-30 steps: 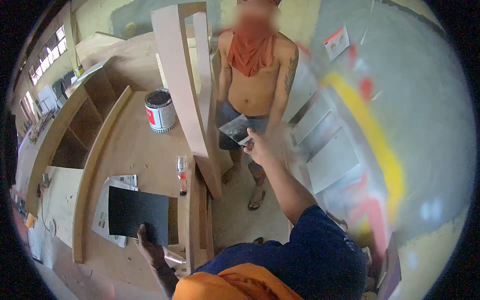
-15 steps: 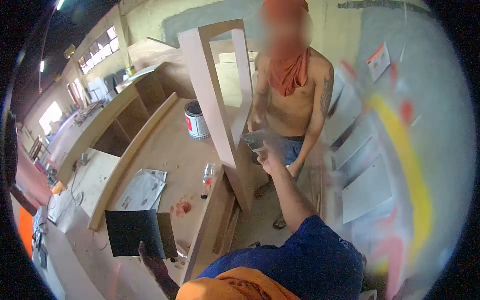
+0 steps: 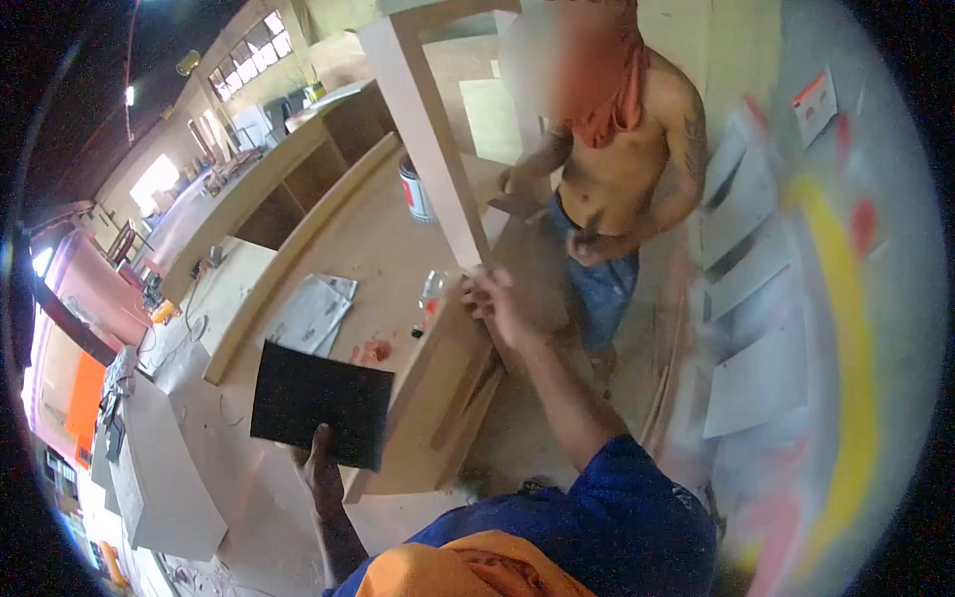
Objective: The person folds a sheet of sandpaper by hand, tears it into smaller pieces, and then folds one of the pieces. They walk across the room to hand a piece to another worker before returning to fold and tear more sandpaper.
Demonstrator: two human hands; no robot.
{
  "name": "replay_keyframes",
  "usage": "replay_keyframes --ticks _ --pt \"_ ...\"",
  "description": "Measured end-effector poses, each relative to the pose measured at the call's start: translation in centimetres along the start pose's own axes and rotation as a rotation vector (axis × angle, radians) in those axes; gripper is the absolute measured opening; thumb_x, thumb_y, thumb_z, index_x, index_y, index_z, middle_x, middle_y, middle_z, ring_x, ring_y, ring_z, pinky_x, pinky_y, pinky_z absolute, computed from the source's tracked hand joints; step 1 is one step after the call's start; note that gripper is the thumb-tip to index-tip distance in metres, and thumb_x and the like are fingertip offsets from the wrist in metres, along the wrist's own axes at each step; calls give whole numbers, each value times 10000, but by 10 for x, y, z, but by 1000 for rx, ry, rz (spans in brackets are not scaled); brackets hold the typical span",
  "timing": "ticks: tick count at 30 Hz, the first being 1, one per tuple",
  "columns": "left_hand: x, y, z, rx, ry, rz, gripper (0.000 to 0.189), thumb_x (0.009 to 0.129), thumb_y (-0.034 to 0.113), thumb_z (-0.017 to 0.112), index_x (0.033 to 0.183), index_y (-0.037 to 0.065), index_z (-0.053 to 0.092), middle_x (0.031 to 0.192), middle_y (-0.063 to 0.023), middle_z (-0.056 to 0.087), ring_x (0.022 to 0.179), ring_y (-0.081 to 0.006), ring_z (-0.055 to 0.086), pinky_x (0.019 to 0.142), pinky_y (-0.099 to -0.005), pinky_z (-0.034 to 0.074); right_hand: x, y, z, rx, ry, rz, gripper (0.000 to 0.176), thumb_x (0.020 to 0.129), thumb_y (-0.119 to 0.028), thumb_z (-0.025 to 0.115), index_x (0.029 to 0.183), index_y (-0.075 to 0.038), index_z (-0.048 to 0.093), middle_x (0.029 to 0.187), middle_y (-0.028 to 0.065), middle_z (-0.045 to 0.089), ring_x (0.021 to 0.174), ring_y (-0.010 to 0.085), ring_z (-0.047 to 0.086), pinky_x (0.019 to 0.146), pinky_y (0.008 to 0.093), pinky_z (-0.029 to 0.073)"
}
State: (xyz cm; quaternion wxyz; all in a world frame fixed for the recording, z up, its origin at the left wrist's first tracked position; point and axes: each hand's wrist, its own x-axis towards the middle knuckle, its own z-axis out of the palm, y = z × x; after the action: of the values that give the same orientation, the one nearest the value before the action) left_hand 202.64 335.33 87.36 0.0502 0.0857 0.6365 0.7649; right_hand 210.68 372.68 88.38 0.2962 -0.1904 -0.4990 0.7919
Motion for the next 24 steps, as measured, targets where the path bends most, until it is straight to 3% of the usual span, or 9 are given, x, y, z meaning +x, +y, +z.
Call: replay_keyframes --ticks 4,7,11,14,16,17,19,21,24 --pt "-12 -3 22 61 -338 -77 533 883 61 757 1362 -15 537 1281 -110 632 1163 -179 597 1015 -337 471 -44 14 36 -371 -670 -272 454 976 -433 635 1186 -31 606 970 63 658 897 144 619 762 311 495" --pt "-36 -6 46 43 -474 0 405 919 80 726 1284 -5 572 1103 -48 668 1009 -164 641 911 -318 526 -78 -2 40 -889 -815 -34 528 931 -469 689 1130 16 626 1002 106 664 949 173 609 846 335 484" --pt "-49 -19 34 223 -420 -99 368 980 166 664 1274 4 513 978 -11 593 941 -120 605 868 -275 508 -89 32 17 -828 -594 -8 615 897 -430 737 1296 14 588 1169 175 678 1059 229 635 974 372 477" --pt "-50 -38 27 20 -343 -45 576 995 225 654 1483 39 410 1268 -73 606 1148 -176 577 1003 -349 471 -107 17 20 -673 -352 -43 529 894 -403 742 1191 21 634 1124 146 677 1034 225 617 935 362 473" --pt "-43 -28 23 273 -161 99 595 995 255 658 1492 35 415 1248 -83 619 1146 -179 580 1011 -343 466 -97 25 -5 -757 -192 102 527 903 -400 718 1228 7 638 1186 158 670 1089 284 612 986 396 445" --pt "-32 -34 7 274 -180 -96 455 1017 171 603 1403 -26 465 1323 -110 603 1177 -165 576 976 -299 475 -109 -4 6 -735 -78 159 612 867 -461 729 1234 18 626 1180 169 668 1085 282 609 981 399 441" --pt "-20 -33 -22 177 -73 -4 271 1003 228 647 1120 -16 662 1004 -26 674 933 -112 606 813 -280 504 -103 9 -16 -703 162 87 518 872 -359 752 1249 -24 633 1268 148 632 1125 248 589 1008 363 430" --pt "-20 -18 -43 54 124 86 218 1012 218 634 1115 26 647 895 20 632 813 -79 570 723 -264 487 -100 21 -38 -296 147 125 504 878 -274 761 1284 -18 605 1301 126 614 1154 255 575 1016 369 437" --pt "-37 -24 -102 81 296 98 283 1012 187 628 1235 13 622 1086 -27 658 992 -112 605 860 -282 505 -101 30 -49 -117 44 132 571 881 -195 744 1355 41 531 1334 130 590 1183 268 567 1052 382 433"
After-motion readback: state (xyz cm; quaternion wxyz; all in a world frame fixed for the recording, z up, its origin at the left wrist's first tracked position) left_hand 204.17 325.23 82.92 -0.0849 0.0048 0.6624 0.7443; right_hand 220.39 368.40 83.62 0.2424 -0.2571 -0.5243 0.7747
